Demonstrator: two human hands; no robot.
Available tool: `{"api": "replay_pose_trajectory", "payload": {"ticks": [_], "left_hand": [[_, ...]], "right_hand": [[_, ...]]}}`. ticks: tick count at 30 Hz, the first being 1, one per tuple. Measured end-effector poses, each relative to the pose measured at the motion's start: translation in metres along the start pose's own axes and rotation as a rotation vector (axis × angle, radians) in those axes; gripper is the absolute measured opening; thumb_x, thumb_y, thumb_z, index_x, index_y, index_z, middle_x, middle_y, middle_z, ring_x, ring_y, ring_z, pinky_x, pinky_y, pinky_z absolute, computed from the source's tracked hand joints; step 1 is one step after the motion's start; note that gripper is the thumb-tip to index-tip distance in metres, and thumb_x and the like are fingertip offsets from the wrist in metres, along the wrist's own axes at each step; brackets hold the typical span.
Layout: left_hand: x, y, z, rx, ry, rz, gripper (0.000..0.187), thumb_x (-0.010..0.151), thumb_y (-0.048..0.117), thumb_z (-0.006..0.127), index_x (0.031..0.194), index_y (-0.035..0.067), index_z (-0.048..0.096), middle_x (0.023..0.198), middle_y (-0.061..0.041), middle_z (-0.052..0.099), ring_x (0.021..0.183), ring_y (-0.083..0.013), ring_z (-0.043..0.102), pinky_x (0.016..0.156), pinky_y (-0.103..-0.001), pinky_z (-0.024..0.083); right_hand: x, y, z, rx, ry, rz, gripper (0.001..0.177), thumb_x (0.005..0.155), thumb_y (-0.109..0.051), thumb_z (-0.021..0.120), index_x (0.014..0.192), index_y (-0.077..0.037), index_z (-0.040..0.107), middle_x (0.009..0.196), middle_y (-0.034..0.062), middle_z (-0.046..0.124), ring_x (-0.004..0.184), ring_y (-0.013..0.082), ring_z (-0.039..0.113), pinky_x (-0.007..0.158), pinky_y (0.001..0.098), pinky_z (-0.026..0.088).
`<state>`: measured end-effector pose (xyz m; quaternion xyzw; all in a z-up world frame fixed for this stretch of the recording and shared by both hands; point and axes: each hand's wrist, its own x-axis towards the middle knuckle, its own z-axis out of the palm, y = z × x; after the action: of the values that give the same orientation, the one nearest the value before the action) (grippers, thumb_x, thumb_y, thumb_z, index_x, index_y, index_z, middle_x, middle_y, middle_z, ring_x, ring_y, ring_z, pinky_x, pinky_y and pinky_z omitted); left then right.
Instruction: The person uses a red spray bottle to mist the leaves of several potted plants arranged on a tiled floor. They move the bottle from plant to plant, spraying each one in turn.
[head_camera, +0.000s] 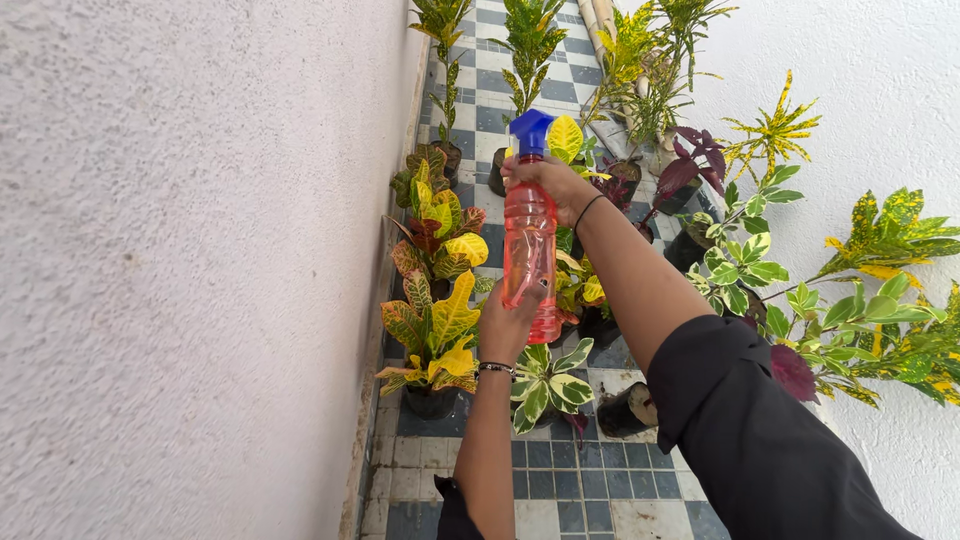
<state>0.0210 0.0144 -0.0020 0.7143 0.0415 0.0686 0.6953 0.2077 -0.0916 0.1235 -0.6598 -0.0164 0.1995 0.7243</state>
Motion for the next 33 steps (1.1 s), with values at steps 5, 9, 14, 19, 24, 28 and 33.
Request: {"api": "replay_pose_trajectory", "payload": {"ticks": [5, 9, 14, 19, 24, 28, 33], "left_hand": [[0.0, -0.004, -0.001, 0.025, 0.033, -0.029, 0.073, 0.076, 0.064, 0.074, 0.126, 0.011, 0.069, 0.113, -0.011, 0.076, 0.105, -0.0284, 0.073, 0.091, -0.041, 0.055], [0.001, -0.001, -0.002, -0.007, 0.03, -0.115, 0.085, 0.071, 0.064, 0.078, 0.133, 0.009, 0.057, 0.113, -0.013, 0.074, 0.103, -0.0275, 0.073, 0.089, -0.04, 0.056], [-0.002, 0.009, -0.003, -0.102, 0.076, 0.113, 0.087, 0.066, 0.053, 0.092, 0.127, 0.002, 0.055, 0.116, -0.015, 0.07, 0.106, -0.0268, 0.071, 0.091, -0.038, 0.058], [-0.013, 0.031, 0.004, -0.007, -0.033, 0.218, 0.09, 0.062, 0.041, 0.095, 0.134, 0.003, 0.055, 0.125, -0.014, 0.065, 0.111, -0.026, 0.068, 0.095, -0.038, 0.056], [-0.02, 0.035, 0.022, -0.003, -0.045, 0.237, 0.09, 0.064, 0.033, 0.094, 0.137, 0.003, 0.051, 0.13, -0.017, 0.057, 0.116, -0.029, 0.063, 0.101, -0.04, 0.053], [-0.019, 0.026, 0.033, -0.015, -0.043, 0.227, 0.086, 0.063, 0.03, 0.093, 0.132, 0.003, 0.049, 0.13, -0.017, 0.054, 0.115, -0.03, 0.063, 0.101, -0.04, 0.054], [-0.017, 0.016, 0.038, -0.022, -0.078, 0.22, 0.09, 0.065, 0.029, 0.093, 0.135, 0.003, 0.043, 0.131, -0.019, 0.051, 0.117, -0.0299, 0.061, 0.101, -0.04, 0.053]], "right_hand": [[-0.001, 0.001, -0.001, 0.043, -0.021, -0.01, 0.026, 0.083, -0.001, 0.07, 0.107, -0.006, 0.063, 0.096, 0.0054, 0.068, 0.082, 0.0172, 0.071, 0.072, 0.0366, 0.062], [-0.005, -0.001, 0.001, 0.013, 0.046, 0.015, 0.026, 0.084, -0.002, 0.068, 0.108, -0.006, 0.06, 0.086, 0.0062, 0.066, 0.071, 0.0187, 0.069, 0.064, 0.0399, 0.062], [-0.008, -0.006, -0.039, 0.118, 0.153, -0.036, 0.02, 0.089, -0.008, 0.072, 0.102, -0.004, 0.056, 0.075, 0.0068, 0.062, 0.06, 0.0205, 0.065, 0.06, 0.0407, 0.061], [-0.019, -0.003, -0.093, 0.185, 0.344, 0.03, 0.04, 0.09, -0.033, 0.081, 0.099, -0.007, 0.052, 0.071, 0.0028, 0.057, 0.057, 0.02, 0.063, 0.058, 0.0425, 0.06], [-0.025, -0.001, -0.12, 0.176, 0.454, 0.085, 0.051, 0.082, -0.052, 0.08, 0.095, -0.009, 0.056, 0.071, 0.0021, 0.059, 0.057, 0.0182, 0.064, 0.06, 0.0413, 0.061], [-0.027, -0.003, -0.12, 0.168, 0.413, 0.047, 0.049, 0.081, -0.05, 0.085, 0.091, -0.01, 0.058, 0.075, 0.0004, 0.06, 0.062, 0.0172, 0.065, 0.061, 0.0401, 0.061], [-0.036, -0.007, -0.104, 0.033, 0.467, -0.006, 0.048, 0.079, -0.049, 0.084, 0.09, -0.009, 0.061, 0.079, 0.0022, 0.063, 0.064, 0.018, 0.066, 0.06, 0.0413, 0.061]]}}
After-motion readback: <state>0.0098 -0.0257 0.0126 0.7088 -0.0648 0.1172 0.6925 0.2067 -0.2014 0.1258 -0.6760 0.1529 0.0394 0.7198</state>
